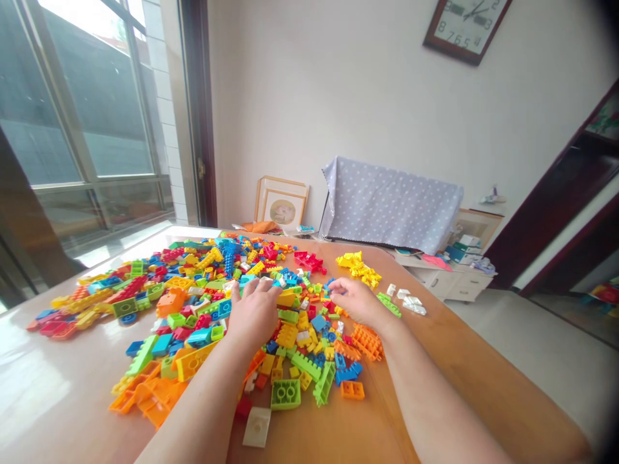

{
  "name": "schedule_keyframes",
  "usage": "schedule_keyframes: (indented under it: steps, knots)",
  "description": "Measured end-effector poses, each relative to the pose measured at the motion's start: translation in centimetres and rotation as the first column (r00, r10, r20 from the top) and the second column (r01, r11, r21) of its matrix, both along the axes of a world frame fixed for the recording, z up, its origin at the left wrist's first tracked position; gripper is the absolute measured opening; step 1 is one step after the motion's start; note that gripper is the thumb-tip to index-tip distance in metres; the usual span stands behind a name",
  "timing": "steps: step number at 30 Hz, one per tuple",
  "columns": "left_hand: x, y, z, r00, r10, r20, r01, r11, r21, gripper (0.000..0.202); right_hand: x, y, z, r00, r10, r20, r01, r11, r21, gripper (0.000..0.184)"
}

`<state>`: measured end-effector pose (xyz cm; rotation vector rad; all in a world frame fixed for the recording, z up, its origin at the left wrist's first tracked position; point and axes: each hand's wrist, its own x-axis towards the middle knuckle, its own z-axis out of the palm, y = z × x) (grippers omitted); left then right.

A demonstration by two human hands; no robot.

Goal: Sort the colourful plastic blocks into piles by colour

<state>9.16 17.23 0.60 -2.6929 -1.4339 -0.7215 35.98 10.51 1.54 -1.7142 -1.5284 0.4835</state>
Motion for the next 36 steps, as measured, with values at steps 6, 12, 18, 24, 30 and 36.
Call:
schedule_keyframes:
  steps: [6,12,18,24,30,36]
  knots:
    - [-0.5,0.5,-0.2,0.984,0.177,0.007,-0.177,0.984,-0.009,0.044,-1.9,-2.1,-0.2,0.984,0.116,0.138,-0.109,0.993,-0.055,0.027]
    - [-0.2,0.2,0.5,0.99,0.127,0.062,-0.126,0.992,-0.015,0.042,-2.8,-3.0,-0.4,0.939,0.165,0.303,-0.142,0.985,-0.095,0.032]
    - [1.2,-0.5,0.9,0.979,-0.106,0.173,0.108,0.994,-0.001,0.039,-2.4,-4.0,0.3,0.9,0.107,0.423,-0.033,0.983,-0.179,0.003]
    - [2.4,-1.8,0.5,0.949,-0.282,0.138,0.289,0.957,-0.029,0.035,-3.3,-4.0,0.4,0.855,0.158,0.494,0.047,0.924,-0.378,0.008]
    - [2.6,-2.0,0.4,0.944,-0.3,0.137,0.308,0.95,-0.041,0.032,-2.8,-3.4,0.0,0.922,0.079,0.38,0.048,0.949,-0.312,0.007]
    - [2.9,-1.6,0.2,0.935,-0.303,0.186,0.319,0.946,-0.058,0.03,-1.1,-3.0,-0.2,0.957,0.012,-0.29,-0.097,0.955,-0.279,0.018]
